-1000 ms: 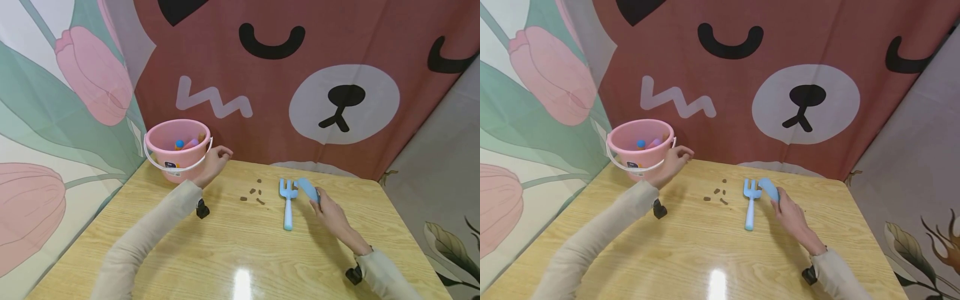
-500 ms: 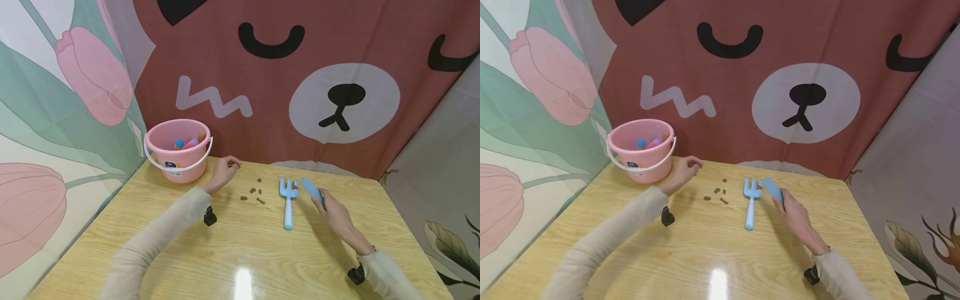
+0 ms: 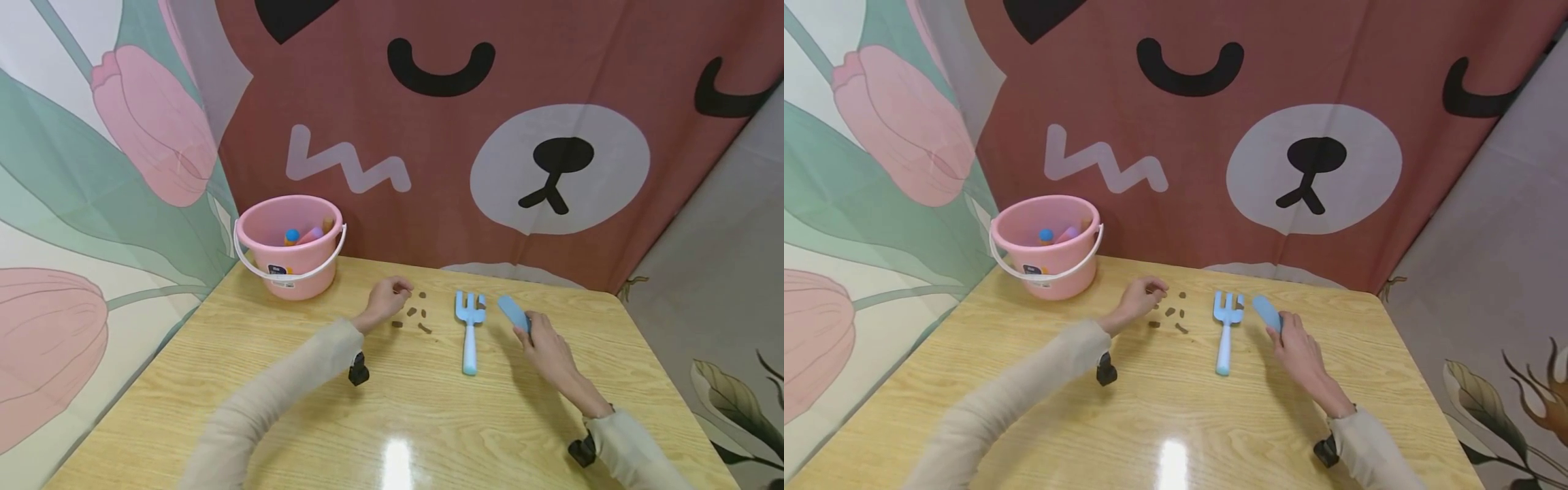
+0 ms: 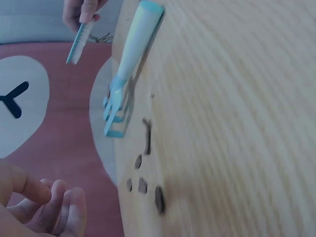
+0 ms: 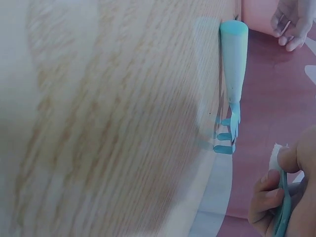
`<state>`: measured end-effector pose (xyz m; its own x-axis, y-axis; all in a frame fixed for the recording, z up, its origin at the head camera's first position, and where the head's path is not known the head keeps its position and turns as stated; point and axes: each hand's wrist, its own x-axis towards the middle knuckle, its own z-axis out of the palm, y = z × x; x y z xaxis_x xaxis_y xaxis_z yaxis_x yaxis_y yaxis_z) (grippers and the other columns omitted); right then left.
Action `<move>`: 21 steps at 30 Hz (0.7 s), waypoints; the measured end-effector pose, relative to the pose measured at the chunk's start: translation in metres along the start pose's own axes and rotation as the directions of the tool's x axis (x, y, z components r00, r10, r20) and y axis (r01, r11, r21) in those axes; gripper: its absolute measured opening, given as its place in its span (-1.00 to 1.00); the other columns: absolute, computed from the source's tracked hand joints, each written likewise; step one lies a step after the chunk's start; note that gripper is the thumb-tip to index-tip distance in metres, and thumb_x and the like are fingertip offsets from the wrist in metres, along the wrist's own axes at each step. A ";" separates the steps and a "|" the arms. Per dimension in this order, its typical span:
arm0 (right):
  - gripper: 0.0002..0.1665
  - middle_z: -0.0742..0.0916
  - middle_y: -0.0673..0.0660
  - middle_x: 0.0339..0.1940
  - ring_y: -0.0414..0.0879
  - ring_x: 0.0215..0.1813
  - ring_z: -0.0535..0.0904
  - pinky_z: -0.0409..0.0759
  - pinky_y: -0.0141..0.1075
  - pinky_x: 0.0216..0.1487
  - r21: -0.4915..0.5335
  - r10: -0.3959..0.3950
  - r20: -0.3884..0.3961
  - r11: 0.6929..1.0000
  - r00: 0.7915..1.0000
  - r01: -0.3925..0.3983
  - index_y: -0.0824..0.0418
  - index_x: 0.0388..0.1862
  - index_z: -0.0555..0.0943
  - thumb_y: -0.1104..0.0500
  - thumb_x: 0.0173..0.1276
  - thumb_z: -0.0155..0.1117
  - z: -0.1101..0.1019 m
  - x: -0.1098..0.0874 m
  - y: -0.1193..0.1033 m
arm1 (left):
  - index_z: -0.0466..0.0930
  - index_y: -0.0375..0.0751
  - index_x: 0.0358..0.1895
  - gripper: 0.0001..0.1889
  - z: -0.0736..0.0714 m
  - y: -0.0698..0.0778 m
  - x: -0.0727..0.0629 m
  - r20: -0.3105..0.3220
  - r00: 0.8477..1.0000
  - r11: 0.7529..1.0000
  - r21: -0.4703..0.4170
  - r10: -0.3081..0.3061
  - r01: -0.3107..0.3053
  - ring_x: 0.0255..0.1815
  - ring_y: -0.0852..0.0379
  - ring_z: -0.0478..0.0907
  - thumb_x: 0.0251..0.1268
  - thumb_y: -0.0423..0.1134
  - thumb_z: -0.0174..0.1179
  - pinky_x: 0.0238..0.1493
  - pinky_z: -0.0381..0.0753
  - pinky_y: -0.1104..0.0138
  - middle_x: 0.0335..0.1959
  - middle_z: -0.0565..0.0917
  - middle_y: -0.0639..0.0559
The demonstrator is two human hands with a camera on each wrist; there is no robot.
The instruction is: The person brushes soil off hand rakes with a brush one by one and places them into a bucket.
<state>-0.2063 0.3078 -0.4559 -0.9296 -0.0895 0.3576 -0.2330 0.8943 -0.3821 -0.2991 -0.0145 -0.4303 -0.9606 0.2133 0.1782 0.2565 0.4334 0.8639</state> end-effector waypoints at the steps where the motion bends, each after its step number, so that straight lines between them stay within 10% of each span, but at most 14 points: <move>1: -0.44 0.53 0.53 -0.04 0.23 -0.27 0.57 0.53 -0.04 -0.48 -0.002 0.001 -0.002 1.000 1.000 -0.001 0.60 0.28 0.28 0.16 0.57 0.06 0.000 0.000 0.000 | 0.68 -0.25 -0.10 -0.86 0.003 0.000 -0.001 0.013 1.000 1.000 -0.002 -0.001 0.001 -0.26 0.02 0.59 0.43 -0.39 0.13 -0.39 0.54 0.33 -0.23 0.67 -0.04; 12: -0.46 0.55 0.43 -0.08 0.14 -0.28 0.53 0.51 -0.01 -0.41 0.010 0.031 0.030 0.999 0.999 -0.031 0.55 0.24 0.35 0.16 0.50 0.18 0.000 0.001 -0.001 | 0.64 -0.35 -0.01 -0.81 0.033 0.001 -0.013 0.155 0.988 1.000 -0.019 -0.003 0.006 -0.26 0.01 0.61 0.42 -0.39 0.14 -0.31 0.61 0.31 -0.22 0.64 -0.06; 21: -0.43 0.57 0.39 -0.13 0.08 -0.31 0.53 0.49 -0.11 -0.46 0.022 0.009 0.043 1.000 0.999 -0.010 0.55 0.26 0.35 0.14 0.50 0.19 0.003 0.001 0.002 | 0.54 -0.50 0.10 -0.73 0.060 0.002 -0.021 0.298 0.951 0.979 -0.153 -0.082 0.133 -0.24 -0.23 0.68 0.47 -0.39 0.08 -0.25 0.71 0.12 -0.19 0.64 -0.29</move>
<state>-0.2089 0.3085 -0.4585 -0.9433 -0.1000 0.3167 -0.2297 0.8851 -0.4048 -0.2720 0.0343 -0.4609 -0.9027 0.4283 -0.0421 0.1073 0.3186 0.9418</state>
